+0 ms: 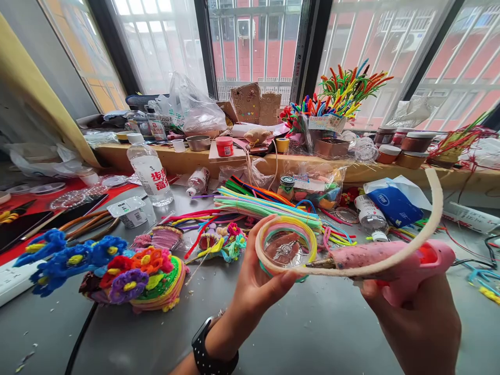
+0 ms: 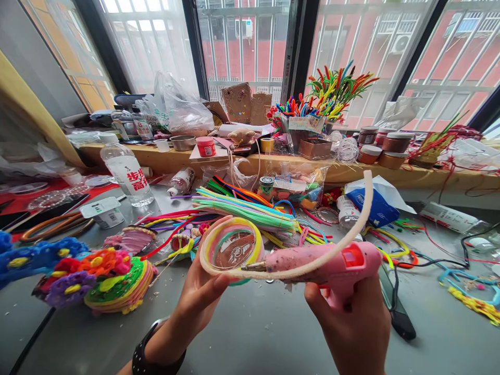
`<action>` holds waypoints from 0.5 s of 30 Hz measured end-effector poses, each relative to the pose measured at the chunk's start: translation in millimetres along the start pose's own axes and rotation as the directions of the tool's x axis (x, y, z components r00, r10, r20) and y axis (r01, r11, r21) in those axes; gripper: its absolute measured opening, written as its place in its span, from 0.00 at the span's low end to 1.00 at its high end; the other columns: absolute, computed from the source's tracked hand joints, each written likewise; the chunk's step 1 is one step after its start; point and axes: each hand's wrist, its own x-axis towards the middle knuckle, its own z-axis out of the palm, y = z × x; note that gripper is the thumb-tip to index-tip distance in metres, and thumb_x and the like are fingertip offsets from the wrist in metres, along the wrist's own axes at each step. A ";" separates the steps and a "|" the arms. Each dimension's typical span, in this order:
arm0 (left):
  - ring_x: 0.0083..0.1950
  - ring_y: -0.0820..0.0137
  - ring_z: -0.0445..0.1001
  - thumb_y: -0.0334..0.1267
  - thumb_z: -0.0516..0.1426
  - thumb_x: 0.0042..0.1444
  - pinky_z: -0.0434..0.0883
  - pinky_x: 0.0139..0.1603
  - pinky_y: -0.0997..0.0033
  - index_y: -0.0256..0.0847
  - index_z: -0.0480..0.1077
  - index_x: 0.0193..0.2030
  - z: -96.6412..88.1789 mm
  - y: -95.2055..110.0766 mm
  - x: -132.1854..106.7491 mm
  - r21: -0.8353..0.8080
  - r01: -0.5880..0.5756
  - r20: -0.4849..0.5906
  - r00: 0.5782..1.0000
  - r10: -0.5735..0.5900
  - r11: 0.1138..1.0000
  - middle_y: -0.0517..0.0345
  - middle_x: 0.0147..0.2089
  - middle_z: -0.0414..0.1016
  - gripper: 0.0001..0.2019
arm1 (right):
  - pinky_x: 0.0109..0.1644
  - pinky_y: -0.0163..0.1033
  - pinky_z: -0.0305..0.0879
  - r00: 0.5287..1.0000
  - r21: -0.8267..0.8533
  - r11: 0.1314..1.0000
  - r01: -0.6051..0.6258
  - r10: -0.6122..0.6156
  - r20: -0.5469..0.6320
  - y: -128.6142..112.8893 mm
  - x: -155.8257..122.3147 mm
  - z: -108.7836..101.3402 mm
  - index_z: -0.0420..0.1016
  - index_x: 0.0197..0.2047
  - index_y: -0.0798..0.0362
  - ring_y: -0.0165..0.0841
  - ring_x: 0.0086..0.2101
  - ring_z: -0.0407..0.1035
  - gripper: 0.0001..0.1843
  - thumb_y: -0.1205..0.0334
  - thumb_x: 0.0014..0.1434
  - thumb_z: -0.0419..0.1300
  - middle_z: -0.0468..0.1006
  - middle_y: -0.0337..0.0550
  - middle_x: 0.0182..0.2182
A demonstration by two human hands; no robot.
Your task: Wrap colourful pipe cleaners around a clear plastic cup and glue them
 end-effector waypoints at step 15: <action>0.57 0.57 0.67 0.41 0.65 0.43 0.64 0.59 0.56 0.47 0.59 0.56 -0.4 0.0 0.0 0.001 0.014 -0.016 1.000 -0.014 1.000 0.52 0.53 0.68 0.33 | 0.28 0.43 0.61 0.997 0.050 0.996 0.075 -0.075 -0.001 0.2 2.4 0.5 0.70 0.28 0.51 0.42 0.28 0.66 0.18 0.44 0.42 0.58 0.70 0.45 0.20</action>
